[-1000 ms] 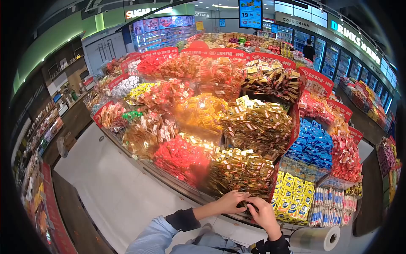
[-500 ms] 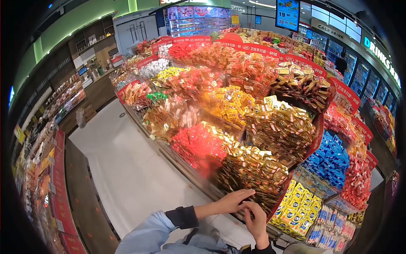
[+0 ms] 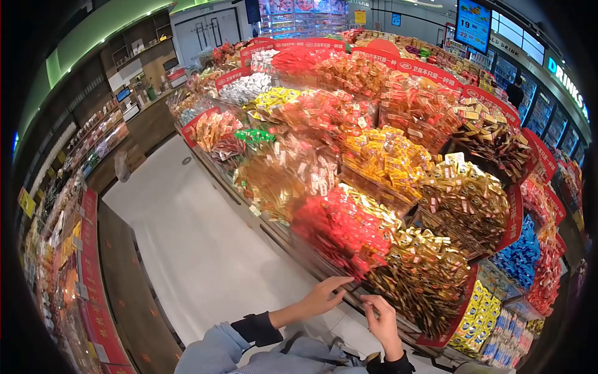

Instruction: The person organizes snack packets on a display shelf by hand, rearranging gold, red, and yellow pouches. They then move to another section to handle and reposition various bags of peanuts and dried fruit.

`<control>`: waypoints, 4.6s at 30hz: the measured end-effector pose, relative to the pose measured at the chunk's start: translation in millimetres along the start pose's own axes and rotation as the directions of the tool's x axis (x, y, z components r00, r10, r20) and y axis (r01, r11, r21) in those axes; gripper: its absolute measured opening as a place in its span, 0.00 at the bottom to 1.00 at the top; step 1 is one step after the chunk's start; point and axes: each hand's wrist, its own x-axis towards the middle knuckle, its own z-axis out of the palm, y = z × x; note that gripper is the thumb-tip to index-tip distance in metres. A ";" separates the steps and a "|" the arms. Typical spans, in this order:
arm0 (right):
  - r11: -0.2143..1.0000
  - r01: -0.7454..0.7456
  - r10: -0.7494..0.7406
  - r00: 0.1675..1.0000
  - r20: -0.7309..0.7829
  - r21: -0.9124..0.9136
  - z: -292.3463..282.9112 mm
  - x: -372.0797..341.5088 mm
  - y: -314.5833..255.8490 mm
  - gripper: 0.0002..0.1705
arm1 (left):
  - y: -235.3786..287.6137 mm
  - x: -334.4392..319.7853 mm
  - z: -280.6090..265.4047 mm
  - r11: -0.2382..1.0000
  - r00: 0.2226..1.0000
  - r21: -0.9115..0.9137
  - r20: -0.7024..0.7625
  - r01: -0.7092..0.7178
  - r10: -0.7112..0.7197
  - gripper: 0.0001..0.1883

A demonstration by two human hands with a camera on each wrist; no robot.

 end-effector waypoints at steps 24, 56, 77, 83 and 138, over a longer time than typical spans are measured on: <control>0.995 -0.093 0.096 0.990 0.103 -0.035 153.0 111.1 -34.9 0.10 | -94.1 2.7 -190.0 0.980 0.967 -0.035 -0.155 0.197 -0.200 0.15; 0.981 -0.017 -0.078 0.874 0.480 0.192 390.3 267.0 -80.3 0.10 | -215.8 -107.8 -454.2 0.939 0.621 -0.045 -0.739 0.342 -0.262 0.12; 0.987 -0.009 -0.084 0.827 0.556 0.163 616.3 398.1 -131.0 0.11 | -311.1 -177.6 -643.7 0.875 0.451 -0.207 -0.792 0.437 -0.412 0.13; 0.981 0.031 -0.131 0.835 0.535 0.191 671.9 469.2 -137.0 0.11 | -344.7 -122.5 -711.8 0.898 0.518 -0.153 -0.771 0.413 -0.370 0.13; 0.956 0.064 -0.072 0.997 -0.017 -0.286 910.5 725.6 -271.2 0.09 | -602.2 36.6 -1089.7 0.953 0.922 -0.150 -0.251 0.262 -0.293 0.12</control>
